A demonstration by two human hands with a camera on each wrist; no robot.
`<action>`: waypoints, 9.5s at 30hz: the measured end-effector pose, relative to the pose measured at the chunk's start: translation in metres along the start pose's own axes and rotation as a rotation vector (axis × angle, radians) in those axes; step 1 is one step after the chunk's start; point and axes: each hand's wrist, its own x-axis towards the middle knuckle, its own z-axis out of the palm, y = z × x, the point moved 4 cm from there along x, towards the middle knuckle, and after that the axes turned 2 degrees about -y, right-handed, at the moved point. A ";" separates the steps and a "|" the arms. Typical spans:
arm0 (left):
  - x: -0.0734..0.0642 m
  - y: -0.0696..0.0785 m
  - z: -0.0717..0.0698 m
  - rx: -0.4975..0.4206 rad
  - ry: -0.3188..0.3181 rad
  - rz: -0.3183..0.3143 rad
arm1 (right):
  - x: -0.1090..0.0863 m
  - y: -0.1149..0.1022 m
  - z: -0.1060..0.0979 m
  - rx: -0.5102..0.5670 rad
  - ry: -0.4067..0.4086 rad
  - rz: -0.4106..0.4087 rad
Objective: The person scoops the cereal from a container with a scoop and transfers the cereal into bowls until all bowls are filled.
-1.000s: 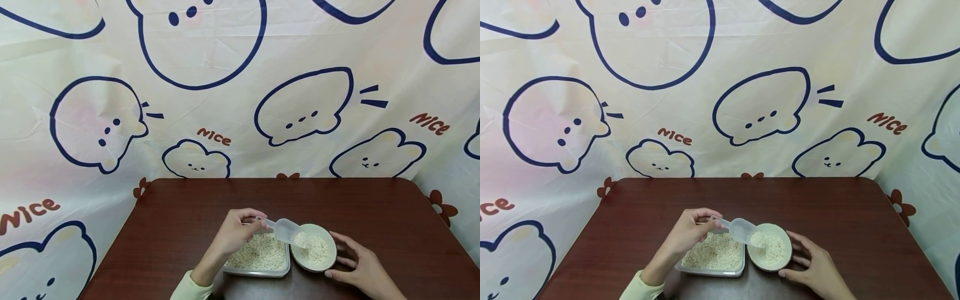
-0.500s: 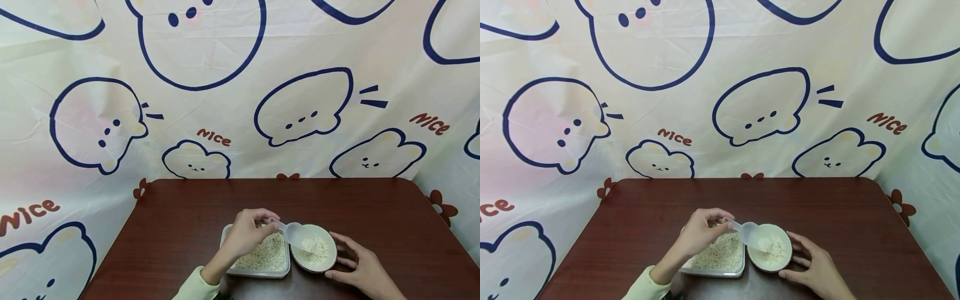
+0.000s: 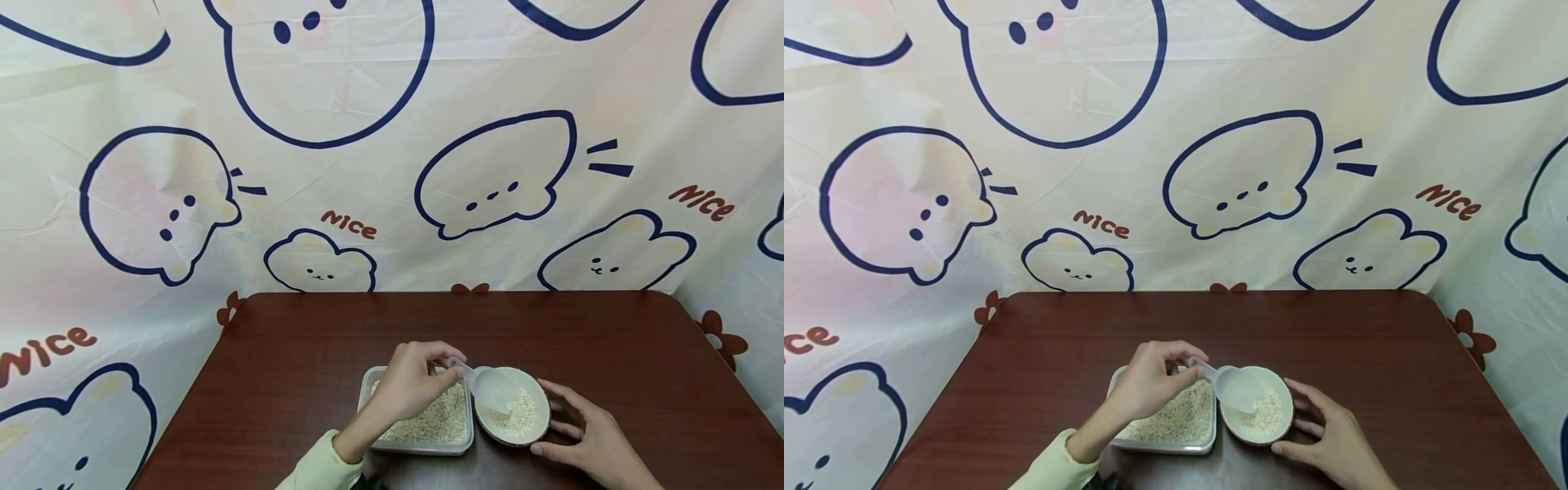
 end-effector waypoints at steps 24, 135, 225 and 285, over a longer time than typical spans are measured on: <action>-0.001 0.005 -0.001 0.035 -0.047 0.044 | 0.000 0.001 0.000 0.009 -0.004 0.052; -0.068 -0.090 -0.056 -0.411 -0.129 -0.369 | 0.000 0.000 0.001 -0.047 0.013 0.001; -0.035 -0.072 -0.057 -0.629 0.038 -0.328 | 0.000 -0.001 -0.001 -0.017 -0.011 0.059; -0.003 0.004 0.005 -0.120 0.094 -0.123 | -0.003 -0.004 0.001 -0.053 0.035 -0.094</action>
